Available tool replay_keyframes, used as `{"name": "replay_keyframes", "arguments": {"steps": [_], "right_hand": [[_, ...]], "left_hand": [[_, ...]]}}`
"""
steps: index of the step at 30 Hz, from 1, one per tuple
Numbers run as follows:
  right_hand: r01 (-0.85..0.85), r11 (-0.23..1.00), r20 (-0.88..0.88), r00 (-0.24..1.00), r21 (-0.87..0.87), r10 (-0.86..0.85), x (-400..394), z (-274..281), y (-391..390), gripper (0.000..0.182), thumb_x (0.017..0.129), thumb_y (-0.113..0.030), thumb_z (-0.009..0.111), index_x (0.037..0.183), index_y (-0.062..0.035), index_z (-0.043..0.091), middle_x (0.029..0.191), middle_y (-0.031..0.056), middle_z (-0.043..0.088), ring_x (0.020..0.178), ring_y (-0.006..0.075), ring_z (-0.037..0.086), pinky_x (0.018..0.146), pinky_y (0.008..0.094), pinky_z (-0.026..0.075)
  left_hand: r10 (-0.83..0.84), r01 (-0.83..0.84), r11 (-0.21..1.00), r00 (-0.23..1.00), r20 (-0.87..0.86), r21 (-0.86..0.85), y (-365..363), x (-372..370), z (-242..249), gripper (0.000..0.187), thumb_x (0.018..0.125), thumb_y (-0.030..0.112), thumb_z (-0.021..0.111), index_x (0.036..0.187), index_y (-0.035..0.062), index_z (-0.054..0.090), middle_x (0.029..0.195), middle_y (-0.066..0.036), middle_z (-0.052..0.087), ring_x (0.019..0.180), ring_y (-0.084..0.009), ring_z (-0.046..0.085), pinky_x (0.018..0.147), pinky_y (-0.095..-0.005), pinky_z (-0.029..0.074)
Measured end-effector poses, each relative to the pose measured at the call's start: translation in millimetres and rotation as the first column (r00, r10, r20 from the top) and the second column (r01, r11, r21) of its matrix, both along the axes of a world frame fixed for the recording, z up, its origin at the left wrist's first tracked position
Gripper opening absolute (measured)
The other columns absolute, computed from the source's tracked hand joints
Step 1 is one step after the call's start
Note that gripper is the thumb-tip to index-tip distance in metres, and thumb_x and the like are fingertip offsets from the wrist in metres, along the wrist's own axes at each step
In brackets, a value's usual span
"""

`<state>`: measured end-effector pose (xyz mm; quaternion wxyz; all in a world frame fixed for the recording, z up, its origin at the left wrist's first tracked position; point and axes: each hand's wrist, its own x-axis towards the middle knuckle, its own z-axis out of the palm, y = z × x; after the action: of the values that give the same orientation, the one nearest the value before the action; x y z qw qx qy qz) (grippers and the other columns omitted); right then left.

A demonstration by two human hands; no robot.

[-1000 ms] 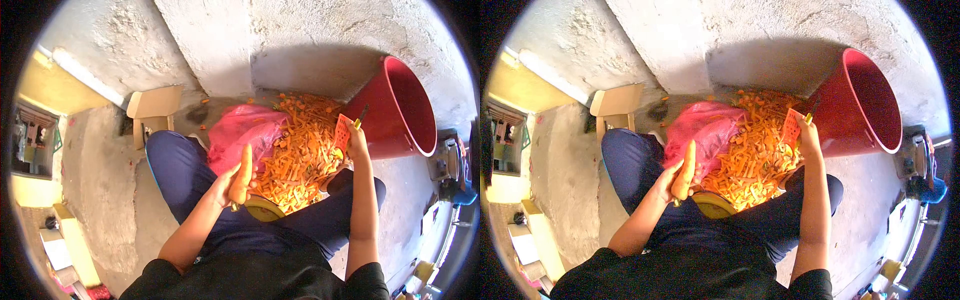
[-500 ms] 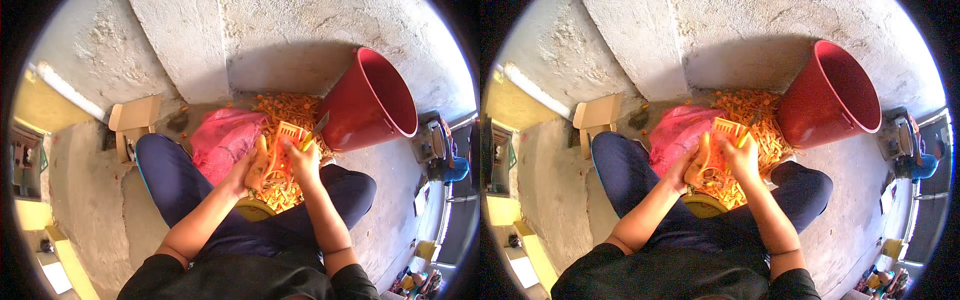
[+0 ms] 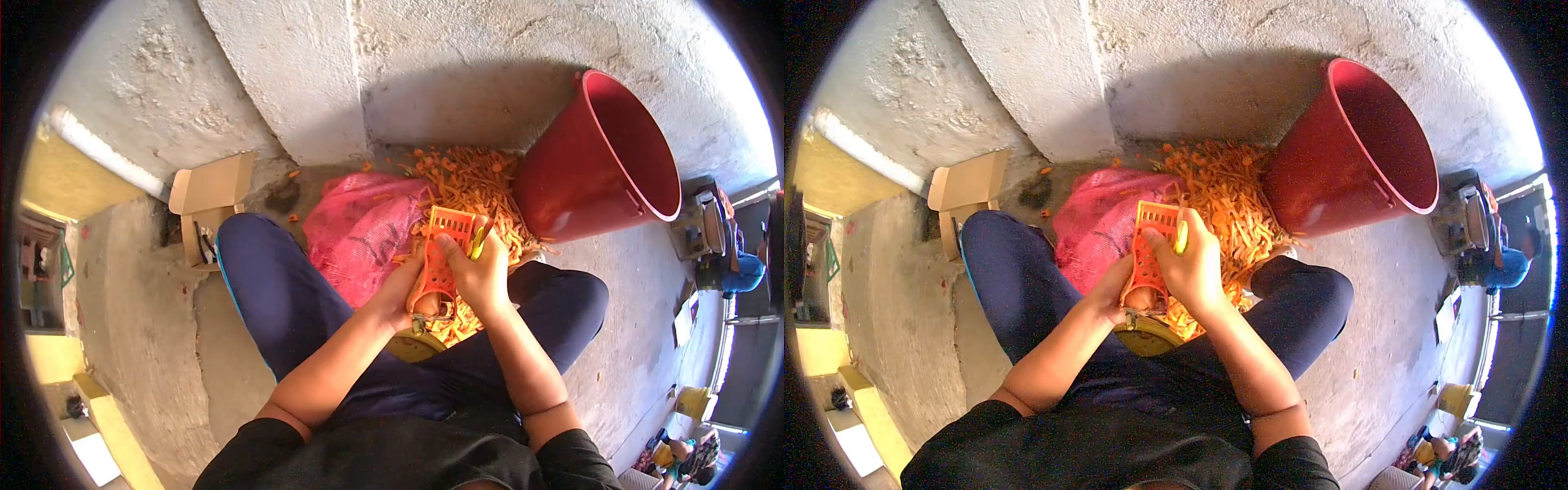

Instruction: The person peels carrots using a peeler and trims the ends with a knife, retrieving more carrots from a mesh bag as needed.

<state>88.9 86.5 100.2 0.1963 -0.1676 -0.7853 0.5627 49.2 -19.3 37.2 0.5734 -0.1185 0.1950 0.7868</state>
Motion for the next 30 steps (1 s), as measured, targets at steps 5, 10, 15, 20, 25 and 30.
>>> {"name": "replay_keyframes", "arguments": {"steps": [5, 10, 15, 20, 25, 30], "right_hand": [[0.095, 0.975, -0.052, 0.995, 0.201, -0.086, -8, -18, 13, 0.021, 0.072, -0.01, 0.062, 0.088, -0.0002, 0.052, 0.069, 0.0137, 0.058, 0.063, 0.0187, 0.057, 0.061, 0.0315, 0.045], [0.251, 0.949, -0.03, 0.968, 0.193, -0.25, -20, -21, 42, 0.024, 0.074, -0.016, 0.063, 0.084, 0.0001, 0.05, 0.067, 0.0114, 0.055, 0.059, 0.0159, 0.048, 0.057, 0.029, 0.041], [0.507, 0.834, -0.246, 0.855, 0.219, -0.456, -38, -56, 98, 0.025, 0.075, -0.019, 0.064, 0.082, -0.0003, 0.049, 0.065, 0.0095, 0.051, 0.059, 0.0154, 0.042, 0.056, 0.0297, 0.039], [0.554, 0.828, -0.191, 0.807, -0.083, -0.559, -25, -41, 123, 0.016, 0.078, -0.015, 0.06, 0.084, -0.0019, 0.053, 0.071, 0.0025, 0.055, 0.06, 0.0095, 0.046, 0.057, 0.0243, 0.04], [0.383, 0.91, -0.143, 0.903, -0.157, -0.405, -16, -37, 94, 0.022, 0.078, -0.017, 0.062, 0.091, -0.0014, 0.052, 0.079, 0.0034, 0.057, 0.068, 0.0088, 0.05, 0.063, 0.0229, 0.042], [0.271, 0.941, -0.066, 0.955, -0.203, -0.29, -9, -35, 56, 0.02, 0.078, -0.014, 0.061, 0.09, -0.0018, 0.053, 0.079, 0.0042, 0.058, 0.069, 0.01, 0.052, 0.064, 0.0246, 0.043]], "left_hand": [[-0.133, 0.121, 0.99, 0.975, -0.179, -0.079, -1, 1, 7, 0.033, 0.089, 0.031, 0.032, 0.1, 0.0044, 0.048, 0.083, -0.008, 0.057, 0.068, -0.0164, 0.057, 0.059, -0.0284, 0.049], [-0.2, 0.182, 0.973, 0.971, -0.132, -0.14, -1, 13, -2, 0.042, 0.089, 0.041, 0.027, 0.093, 0.0049, 0.048, 0.069, -0.007, 0.051, 0.058, -0.0164, 0.05, 0.051, -0.0274, 0.043], [-0.237, 0.245, 0.969, 0.954, -0.182, 0.018, -4, 13, 5, 0.046, 0.088, 0.044, 0.029, 0.091, 0.0018, 0.048, 0.068, -0.008, 0.049, 0.062, -0.0165, 0.048, 0.059, -0.0258, 0.042], [-0.279, 0.184, 0.952, 0.845, -0.455, -0.243, -11, 0, -7, 0.035, 0.078, 0.032, 0.056, 0.096, 0.0021, 0.049, 0.075, -0.005, 0.052, 0.066, -0.0151, 0.051, 0.061, -0.0257, 0.043], [-0.25, 0.017, 0.922, 0.79, -0.559, -0.388, -6, -6, -14, 0.037, 0.078, 0.034, 0.054, 0.098, 0.0034, 0.05, 0.082, -0.007, 0.056, 0.072, -0.0178, 0.055, 0.064, -0.0287, 0.046], [-0.11, 0.069, 0.971, 0.979, -0.173, -0.23, -8, -10, -20, 0.043, 0.086, 0.043, 0.037, 0.099, 0.0045, 0.049, 0.081, -0.008, 0.056, 0.066, -0.0213, 0.058, 0.055, -0.0339, 0.049]]}}
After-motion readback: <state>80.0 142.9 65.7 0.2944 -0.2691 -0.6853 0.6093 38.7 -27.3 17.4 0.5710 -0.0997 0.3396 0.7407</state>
